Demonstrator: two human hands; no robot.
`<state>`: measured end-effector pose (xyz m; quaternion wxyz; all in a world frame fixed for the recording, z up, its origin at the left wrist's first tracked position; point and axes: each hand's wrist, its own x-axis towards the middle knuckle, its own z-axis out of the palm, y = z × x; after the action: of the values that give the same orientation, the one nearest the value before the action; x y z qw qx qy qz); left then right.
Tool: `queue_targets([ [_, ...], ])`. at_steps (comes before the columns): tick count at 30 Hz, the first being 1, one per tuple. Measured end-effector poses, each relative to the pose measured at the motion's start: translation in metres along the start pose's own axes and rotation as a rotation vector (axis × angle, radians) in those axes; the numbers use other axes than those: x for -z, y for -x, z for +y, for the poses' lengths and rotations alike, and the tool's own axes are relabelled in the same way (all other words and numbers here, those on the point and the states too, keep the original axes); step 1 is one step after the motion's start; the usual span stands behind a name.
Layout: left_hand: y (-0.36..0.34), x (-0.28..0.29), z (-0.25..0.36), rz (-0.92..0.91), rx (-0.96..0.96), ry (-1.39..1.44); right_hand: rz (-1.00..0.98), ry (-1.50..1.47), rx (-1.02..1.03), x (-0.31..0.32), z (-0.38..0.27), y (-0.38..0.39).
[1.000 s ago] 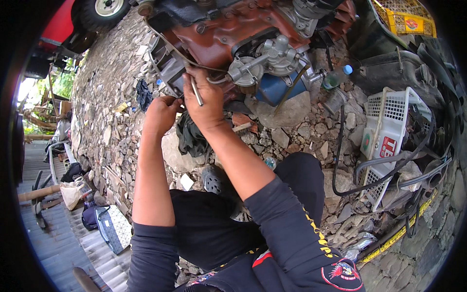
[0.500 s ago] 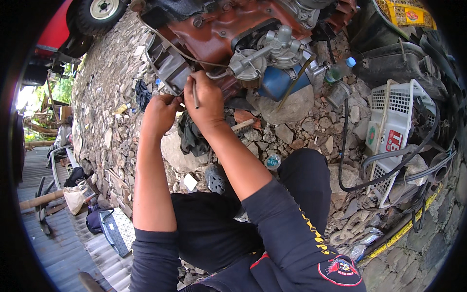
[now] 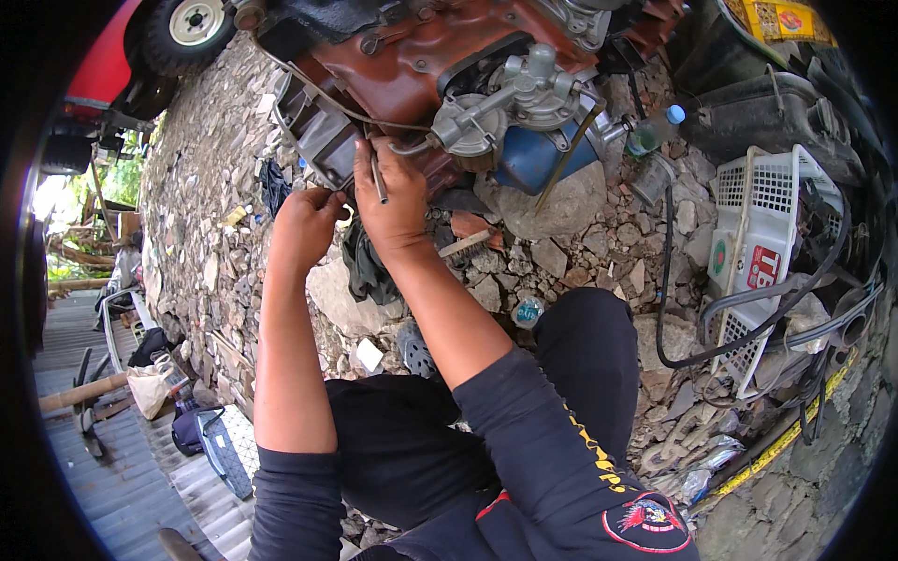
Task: The person wipes the rim of an engine component with a cloth and uses a screwdriver to scrape debris from the engine block.
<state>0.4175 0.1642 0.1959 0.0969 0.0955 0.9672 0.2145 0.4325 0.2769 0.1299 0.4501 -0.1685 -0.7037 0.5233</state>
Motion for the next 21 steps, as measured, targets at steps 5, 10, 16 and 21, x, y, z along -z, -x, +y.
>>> queue_targets([
  [5,0.0,-0.001,-0.005,0.014,-0.021,-0.031,-0.122,-0.296,-0.299,-0.004,-0.002,0.004],
  [10,0.0,-0.001,0.001,0.021,-0.042,-0.032,0.055,-0.15,-0.095,-0.012,0.004,0.01],
  [16,0.002,-0.007,-0.006,0.042,-0.036,-0.036,-0.071,-0.38,-0.311,-0.007,0.0,0.009],
  [21,0.0,-0.005,-0.002,0.027,-0.045,-0.017,-0.097,-0.295,-0.198,-0.008,0.004,0.007],
])
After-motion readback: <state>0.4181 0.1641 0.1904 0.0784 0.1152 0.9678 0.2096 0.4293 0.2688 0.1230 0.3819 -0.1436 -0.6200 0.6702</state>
